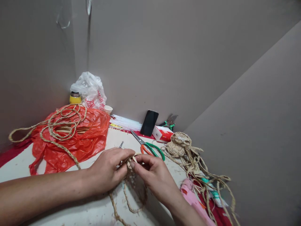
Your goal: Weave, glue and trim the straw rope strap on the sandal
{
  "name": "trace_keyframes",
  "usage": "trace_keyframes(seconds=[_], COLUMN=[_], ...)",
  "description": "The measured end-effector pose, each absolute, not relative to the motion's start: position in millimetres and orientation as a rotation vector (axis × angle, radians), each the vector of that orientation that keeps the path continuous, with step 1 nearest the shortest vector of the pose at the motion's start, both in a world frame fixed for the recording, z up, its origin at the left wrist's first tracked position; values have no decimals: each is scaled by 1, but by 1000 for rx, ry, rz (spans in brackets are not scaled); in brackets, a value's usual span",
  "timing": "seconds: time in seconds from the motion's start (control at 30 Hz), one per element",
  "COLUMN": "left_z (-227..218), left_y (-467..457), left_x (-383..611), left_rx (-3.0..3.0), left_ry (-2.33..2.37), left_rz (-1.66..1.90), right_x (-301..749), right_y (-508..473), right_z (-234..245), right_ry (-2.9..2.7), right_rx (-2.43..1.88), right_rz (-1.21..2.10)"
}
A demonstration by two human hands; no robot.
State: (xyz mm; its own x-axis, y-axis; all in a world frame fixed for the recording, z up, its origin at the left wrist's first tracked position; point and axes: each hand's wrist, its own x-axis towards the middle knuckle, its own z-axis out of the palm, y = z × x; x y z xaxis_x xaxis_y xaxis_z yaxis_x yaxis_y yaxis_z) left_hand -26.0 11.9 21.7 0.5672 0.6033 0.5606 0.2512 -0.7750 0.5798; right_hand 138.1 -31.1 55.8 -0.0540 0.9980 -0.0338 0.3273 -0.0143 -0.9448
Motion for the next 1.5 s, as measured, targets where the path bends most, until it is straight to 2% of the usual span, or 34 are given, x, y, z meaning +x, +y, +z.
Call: trace_keyframes(seconds=[0.27, 0.77, 0.93, 1.07, 1.13, 1.33, 1.5], left_z=[16, 11, 20, 29, 32, 35, 36], left_y=[11, 14, 16, 17, 17, 18, 28], left_x=[-23, -24, -22, -21, -21, -23, -25], left_rx=[2216, 2367, 2031, 1785, 1716, 1663, 1330], left_ry=[904, 799, 849, 874, 861, 737, 613], left_rz=[1141, 1190, 1119, 1001, 963, 802, 682], right_x=[146, 146, 159, 174, 178, 175, 178], right_y=[-23, -24, -31, -33, -32, -20, -14], right_z=[50, 43, 62, 69, 68, 62, 54], right_ry=[-1293, -1355, -1597, -1784, -1910, -2079, -1902], right_rx=[-1424, -1444, -1548, -1433, -1301, -1124, -1233], right_rz=[1256, 1320, 1057, 403, 186, 583, 658])
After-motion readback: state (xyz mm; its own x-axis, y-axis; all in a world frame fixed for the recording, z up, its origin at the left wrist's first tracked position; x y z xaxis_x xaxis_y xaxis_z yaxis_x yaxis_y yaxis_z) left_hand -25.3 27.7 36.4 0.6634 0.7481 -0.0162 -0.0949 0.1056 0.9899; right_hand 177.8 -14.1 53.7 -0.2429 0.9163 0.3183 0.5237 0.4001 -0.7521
